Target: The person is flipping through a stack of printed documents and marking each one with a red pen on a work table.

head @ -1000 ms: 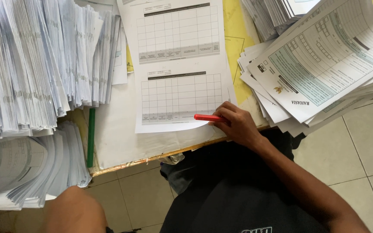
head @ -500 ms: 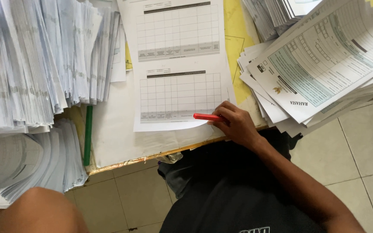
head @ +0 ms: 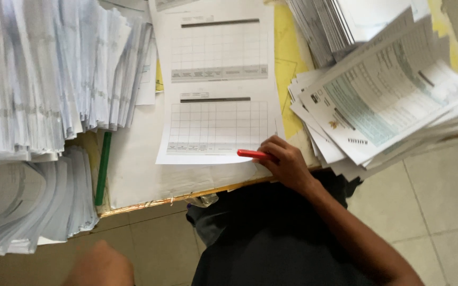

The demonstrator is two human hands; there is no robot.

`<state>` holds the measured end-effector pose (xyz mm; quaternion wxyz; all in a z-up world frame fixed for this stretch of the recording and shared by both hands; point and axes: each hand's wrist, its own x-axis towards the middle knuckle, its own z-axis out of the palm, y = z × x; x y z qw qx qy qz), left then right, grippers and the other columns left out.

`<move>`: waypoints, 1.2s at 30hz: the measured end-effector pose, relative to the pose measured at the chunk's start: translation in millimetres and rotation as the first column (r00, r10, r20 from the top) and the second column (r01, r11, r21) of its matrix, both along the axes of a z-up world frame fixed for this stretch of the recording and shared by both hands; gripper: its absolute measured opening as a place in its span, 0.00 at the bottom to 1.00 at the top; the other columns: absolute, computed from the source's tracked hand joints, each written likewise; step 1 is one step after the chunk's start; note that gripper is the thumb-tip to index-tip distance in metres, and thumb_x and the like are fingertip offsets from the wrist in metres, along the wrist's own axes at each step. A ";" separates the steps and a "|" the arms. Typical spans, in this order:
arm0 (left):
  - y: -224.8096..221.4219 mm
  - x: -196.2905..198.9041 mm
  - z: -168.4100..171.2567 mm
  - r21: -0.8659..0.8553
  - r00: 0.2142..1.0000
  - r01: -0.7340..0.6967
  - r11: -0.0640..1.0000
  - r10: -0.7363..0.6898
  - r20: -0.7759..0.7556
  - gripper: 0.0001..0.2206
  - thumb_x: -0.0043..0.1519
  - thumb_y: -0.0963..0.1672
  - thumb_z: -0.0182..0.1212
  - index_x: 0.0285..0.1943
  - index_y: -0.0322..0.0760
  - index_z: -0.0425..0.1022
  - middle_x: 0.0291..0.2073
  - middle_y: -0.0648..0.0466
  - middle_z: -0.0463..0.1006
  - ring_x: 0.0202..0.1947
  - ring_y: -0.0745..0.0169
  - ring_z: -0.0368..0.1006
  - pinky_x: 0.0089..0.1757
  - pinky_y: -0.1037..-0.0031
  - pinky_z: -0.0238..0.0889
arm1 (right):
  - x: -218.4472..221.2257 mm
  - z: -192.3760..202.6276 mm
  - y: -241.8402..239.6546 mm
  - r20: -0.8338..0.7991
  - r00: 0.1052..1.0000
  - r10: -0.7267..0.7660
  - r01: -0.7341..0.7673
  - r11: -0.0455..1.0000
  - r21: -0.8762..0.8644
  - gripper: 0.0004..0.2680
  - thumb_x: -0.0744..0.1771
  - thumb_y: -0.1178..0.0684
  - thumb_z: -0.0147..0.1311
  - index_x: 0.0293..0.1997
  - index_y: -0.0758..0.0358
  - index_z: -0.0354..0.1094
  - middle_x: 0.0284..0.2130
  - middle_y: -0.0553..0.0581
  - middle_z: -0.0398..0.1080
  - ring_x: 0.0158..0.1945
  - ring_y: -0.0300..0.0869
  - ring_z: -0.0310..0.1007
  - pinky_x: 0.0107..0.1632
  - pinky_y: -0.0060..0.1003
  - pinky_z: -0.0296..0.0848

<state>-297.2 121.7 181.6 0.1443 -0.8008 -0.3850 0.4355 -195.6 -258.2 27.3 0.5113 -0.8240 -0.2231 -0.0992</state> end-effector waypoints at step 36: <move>-78.5 125.8 -186.5 0.040 0.198 0.696 0.716 -0.246 0.949 0.10 0.66 0.52 0.62 0.52 0.52 0.76 0.43 0.60 0.72 0.50 0.60 0.68 0.48 0.67 0.66 | -21.1 22.6 25.0 0.099 0.995 -0.021 0.048 0.961 -0.273 0.10 0.67 0.51 0.58 0.54 0.56 0.75 0.56 0.63 0.71 0.34 0.57 0.79 0.34 0.50 0.78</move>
